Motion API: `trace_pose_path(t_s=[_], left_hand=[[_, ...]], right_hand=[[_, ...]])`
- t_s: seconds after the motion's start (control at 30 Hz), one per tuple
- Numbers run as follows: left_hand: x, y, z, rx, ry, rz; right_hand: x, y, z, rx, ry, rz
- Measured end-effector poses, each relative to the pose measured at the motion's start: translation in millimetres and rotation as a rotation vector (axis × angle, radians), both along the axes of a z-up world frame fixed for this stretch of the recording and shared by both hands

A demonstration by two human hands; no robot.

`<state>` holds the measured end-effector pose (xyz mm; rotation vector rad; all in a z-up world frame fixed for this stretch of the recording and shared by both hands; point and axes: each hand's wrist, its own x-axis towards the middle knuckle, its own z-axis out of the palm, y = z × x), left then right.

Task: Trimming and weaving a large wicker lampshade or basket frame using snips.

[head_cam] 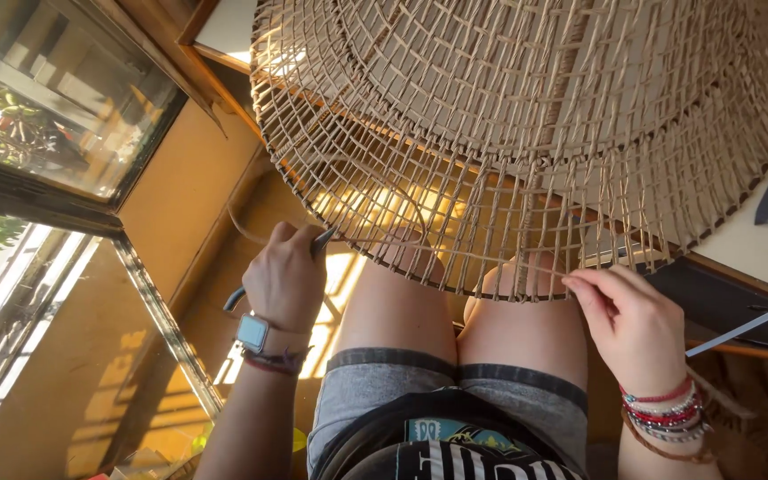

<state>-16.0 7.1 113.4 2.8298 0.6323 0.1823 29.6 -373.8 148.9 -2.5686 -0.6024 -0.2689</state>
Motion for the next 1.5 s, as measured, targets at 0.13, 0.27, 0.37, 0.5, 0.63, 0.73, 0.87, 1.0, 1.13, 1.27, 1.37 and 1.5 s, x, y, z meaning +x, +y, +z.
trace_pose_path(t_s=[0.13,0.27,0.37,0.5,0.63,0.73,0.87,1.0,1.13,1.27,1.37,1.5], left_hand=[[-8,-71,21,-0.106,-0.269,-0.330],[-10,-88,14,-0.417,-0.109,-0.634],[-4,-37,7,-0.184,0.153,-0.326],[-5,-55,24,0.009,0.707,-0.497],[-22,-108,35,-0.598,-0.033,-0.750],[-15,-96,38,-0.565,-0.007,-0.621],[-6,-85,43,-1.014,0.287,-0.288],[-5,-108,1,-1.843,-0.106,-0.068],[-3,-132,-6,-1.939,-0.324,0.153],[2,-143,6,-1.977,-0.363,0.294],[5,-149,7,-2.027,-0.456,0.306],[11,-149,3,-2.089,-0.552,0.264]], right_hand=[[-8,33,-15,-0.070,0.012,0.185],[-11,47,-19,-0.033,0.024,0.304],[-3,19,-15,-0.075,0.021,0.197],[-5,20,-32,-0.143,0.039,0.230],[-19,62,-22,-0.084,0.040,0.370],[-14,46,-23,-0.014,0.055,0.349],[-10,36,-28,0.148,0.248,0.228],[-16,70,-39,0.314,0.819,0.484],[-25,94,-51,0.364,0.987,0.473],[-27,102,-55,0.412,0.859,0.396],[-36,108,-56,0.273,0.649,0.316],[-33,102,-62,0.172,0.522,0.354]])
